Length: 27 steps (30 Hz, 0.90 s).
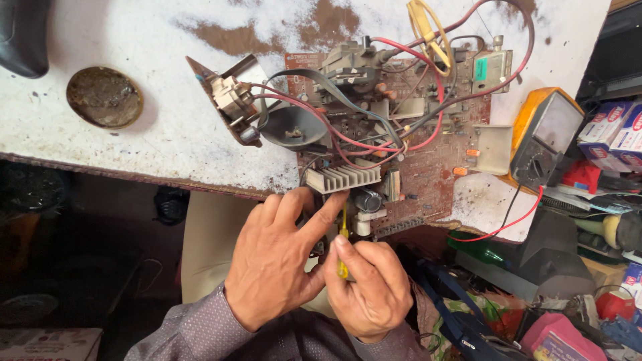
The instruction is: The person inspects a green circuit board using a magnifying glass and a yellow probe, then flips the board to examine the other side. They use a multimeter to test components and connections on the circuit board.
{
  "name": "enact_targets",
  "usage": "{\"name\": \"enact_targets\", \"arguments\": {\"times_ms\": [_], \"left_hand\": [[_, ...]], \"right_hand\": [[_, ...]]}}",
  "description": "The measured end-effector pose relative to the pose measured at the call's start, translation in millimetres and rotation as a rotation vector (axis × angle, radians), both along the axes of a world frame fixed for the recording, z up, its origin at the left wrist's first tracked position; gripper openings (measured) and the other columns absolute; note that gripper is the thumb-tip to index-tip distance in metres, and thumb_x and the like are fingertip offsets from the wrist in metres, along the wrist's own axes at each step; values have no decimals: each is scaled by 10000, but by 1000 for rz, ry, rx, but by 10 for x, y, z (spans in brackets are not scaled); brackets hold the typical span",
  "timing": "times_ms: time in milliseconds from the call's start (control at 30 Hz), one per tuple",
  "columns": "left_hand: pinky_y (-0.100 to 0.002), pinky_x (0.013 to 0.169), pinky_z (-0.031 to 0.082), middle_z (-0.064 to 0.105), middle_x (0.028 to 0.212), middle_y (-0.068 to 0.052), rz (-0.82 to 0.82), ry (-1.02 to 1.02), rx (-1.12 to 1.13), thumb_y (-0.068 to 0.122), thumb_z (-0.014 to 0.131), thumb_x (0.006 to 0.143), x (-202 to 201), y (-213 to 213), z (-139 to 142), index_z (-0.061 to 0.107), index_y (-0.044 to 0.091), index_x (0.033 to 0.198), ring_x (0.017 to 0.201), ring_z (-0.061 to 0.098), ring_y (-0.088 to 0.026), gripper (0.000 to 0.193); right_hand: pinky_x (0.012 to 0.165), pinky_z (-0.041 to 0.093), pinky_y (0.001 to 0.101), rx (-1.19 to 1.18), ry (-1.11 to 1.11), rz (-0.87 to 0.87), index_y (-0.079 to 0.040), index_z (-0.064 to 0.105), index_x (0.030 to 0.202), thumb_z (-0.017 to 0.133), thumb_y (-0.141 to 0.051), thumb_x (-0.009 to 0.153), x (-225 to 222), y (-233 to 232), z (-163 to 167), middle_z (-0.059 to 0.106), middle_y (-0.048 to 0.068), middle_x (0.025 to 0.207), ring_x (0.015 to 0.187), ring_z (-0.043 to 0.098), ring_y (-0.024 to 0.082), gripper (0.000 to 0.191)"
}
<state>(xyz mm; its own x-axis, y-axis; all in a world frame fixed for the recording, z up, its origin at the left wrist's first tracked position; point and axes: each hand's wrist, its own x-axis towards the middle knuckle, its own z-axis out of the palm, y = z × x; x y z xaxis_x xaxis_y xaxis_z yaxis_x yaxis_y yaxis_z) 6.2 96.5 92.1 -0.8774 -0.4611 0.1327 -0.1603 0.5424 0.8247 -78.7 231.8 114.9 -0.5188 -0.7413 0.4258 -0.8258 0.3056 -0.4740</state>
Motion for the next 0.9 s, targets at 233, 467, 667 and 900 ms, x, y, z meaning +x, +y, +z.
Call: {"name": "enact_targets", "arguments": {"times_ms": [233,467,667,900], "left_hand": [[-416,721,409,552,1101,-120,-36,-28,-56,423,693,820,-43,-54,11,538,120,1436,876,505,-284,704],[-405,705,427,537,1099,-129,-75,-12,-102,432,696,816,-56,-38,-70,493,70,1479,854,500,-279,782],[-375,685,444,539,1112,-120,-91,31,-167,408,708,754,-60,-57,-151,513,47,1444,877,512,-262,803],[-360,642,445,527,1022,-80,-126,52,-128,413,713,746,-74,-81,-204,538,39,1423,879,521,-239,793]], "right_hand": [[633,530,302,14,-10,-9,-28,716,1157,819,89,810,-32,-23,54,616,70,899,714,628,176,380],[629,521,290,59,0,-46,-32,721,1163,818,91,815,-21,-28,82,637,72,904,724,627,164,382],[643,530,298,151,87,-118,-43,735,1160,819,67,822,26,-129,34,642,72,929,747,637,166,365],[534,467,231,216,31,-227,-36,754,1111,820,45,816,84,-217,99,664,47,917,592,561,67,313]]}}
